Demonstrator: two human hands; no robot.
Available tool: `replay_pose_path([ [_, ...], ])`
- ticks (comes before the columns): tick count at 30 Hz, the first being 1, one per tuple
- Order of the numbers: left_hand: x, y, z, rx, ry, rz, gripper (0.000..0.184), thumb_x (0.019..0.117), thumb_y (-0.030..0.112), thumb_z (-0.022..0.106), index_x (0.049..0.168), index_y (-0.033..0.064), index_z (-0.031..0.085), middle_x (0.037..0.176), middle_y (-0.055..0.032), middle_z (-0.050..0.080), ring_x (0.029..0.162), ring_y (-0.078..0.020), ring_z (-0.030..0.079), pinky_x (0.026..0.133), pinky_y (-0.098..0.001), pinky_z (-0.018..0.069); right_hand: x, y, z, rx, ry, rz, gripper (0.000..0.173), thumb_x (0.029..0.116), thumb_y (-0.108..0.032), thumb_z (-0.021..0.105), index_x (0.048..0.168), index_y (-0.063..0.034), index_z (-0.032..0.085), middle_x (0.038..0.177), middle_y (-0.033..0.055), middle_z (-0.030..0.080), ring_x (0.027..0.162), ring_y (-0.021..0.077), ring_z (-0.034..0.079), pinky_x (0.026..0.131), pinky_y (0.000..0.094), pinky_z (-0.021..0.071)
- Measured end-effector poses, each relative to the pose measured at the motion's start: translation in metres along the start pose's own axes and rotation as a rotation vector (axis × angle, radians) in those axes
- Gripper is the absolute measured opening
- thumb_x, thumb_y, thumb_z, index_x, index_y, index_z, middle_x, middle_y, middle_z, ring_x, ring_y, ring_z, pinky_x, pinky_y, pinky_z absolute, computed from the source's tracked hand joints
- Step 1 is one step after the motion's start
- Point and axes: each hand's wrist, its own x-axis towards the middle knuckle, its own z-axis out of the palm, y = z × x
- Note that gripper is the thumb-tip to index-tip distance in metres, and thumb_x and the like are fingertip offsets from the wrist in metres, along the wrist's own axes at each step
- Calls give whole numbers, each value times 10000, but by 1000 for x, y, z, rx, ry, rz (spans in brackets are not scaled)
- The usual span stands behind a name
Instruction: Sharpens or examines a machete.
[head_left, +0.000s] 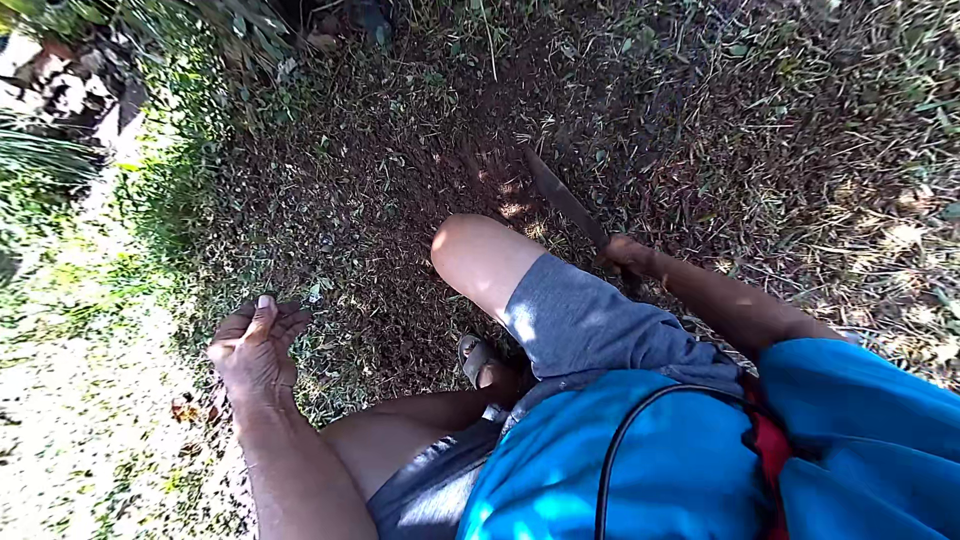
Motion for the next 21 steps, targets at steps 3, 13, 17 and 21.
replay_pose_path([
  [3, 2, -2, 0, -8, -24, 9, 86, 1080, 115, 484, 1107, 74, 554, 749, 25, 707, 633, -107, 715, 636, -262, 623, -39, -13, -17, -15, 69, -97, 144, 921, -21, 673, 898, -37, 532, 555, 6, 459, 398, 94, 422, 405, 245, 403],
  [13, 5, -9, -17, -18, -20, 52, 143, 1080, 119, 437, 1112, 71, 568, 776, 31, 717, 679, -115, 730, 676, -275, 631, -96, -153, -41, 643, 398, -1182, 295, 946, -25, 634, 734, -178, 498, 474, -93, 513, 373, 47, 497, 417, 244, 500],
  [17, 5, -9, -20, -15, 30, 39, 119, 1064, 67, 467, 1122, 57, 571, 791, 20, 717, 677, -117, 727, 670, -278, 632, -36, -171, -6, 804, 430, -1131, 290, 953, -10, 623, 726, -127, 486, 453, -52, 465, 355, 79, 461, 398, 276, 480],
  [21, 2, -7, -14, -9, 83, -9, 264, 1011, -51, 488, 1266, -6, 538, 876, -14, 688, 695, -103, 705, 654, -259, 617, 39, -66, 13, -57, 291, -278, 163, 919, -63, 669, 970, 69, 587, 732, 129, 547, 543, 197, 511, 544, 380, 482],
])
